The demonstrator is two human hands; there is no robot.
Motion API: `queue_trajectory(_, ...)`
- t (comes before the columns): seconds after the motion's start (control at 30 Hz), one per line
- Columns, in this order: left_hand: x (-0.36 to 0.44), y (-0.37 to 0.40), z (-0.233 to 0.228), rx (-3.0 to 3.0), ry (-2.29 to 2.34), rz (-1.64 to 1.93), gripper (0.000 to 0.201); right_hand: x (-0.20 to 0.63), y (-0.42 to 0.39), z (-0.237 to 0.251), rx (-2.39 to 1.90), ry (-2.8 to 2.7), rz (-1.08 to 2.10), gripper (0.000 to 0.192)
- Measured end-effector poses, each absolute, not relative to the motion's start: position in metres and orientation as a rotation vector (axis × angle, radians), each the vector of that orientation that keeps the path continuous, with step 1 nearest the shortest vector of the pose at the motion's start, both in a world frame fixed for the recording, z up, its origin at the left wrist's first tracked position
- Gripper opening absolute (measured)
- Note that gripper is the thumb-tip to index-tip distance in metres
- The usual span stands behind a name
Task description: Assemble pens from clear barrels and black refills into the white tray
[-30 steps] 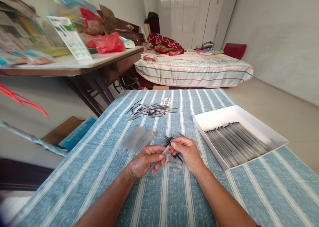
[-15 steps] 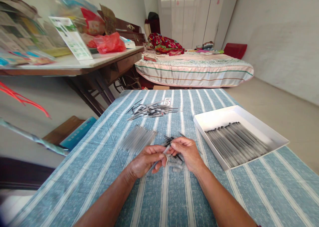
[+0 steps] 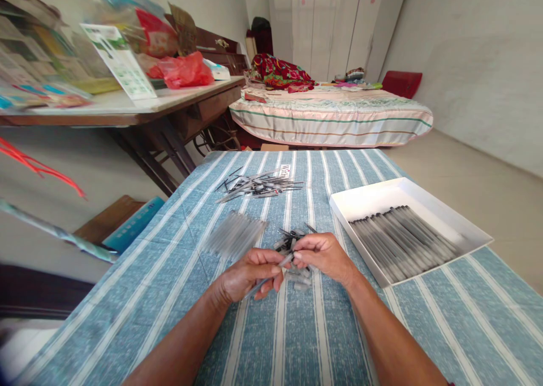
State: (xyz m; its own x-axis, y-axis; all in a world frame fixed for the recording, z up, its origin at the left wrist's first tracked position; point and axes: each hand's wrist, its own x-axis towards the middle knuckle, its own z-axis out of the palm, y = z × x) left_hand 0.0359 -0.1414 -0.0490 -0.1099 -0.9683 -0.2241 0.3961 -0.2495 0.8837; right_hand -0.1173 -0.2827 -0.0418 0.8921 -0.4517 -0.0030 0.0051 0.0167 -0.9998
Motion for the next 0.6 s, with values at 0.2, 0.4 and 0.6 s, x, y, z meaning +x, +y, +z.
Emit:
queue_trajectory(0.2,0.0355,-0.1407,-0.0460,1.041,-0.849,-1.620,0.024,-0.1197,-0.2860,-0.0378,-1.658,0.297,-0.272,0.018)
queue_trajectory(0.4,0.0351,-0.1401,-0.0440,1.038,-0.905,-1.651,0.024,-0.1199,-0.2858,-0.0361,-1.828,0.277,-0.199,0.031)
queue_trajectory(0.6,0.0362,-0.1405,-0.0465,1.045,-0.866,-1.622,0.022,-0.1187,-0.2855,-0.0394,-1.729,0.287,-0.234,0.025)
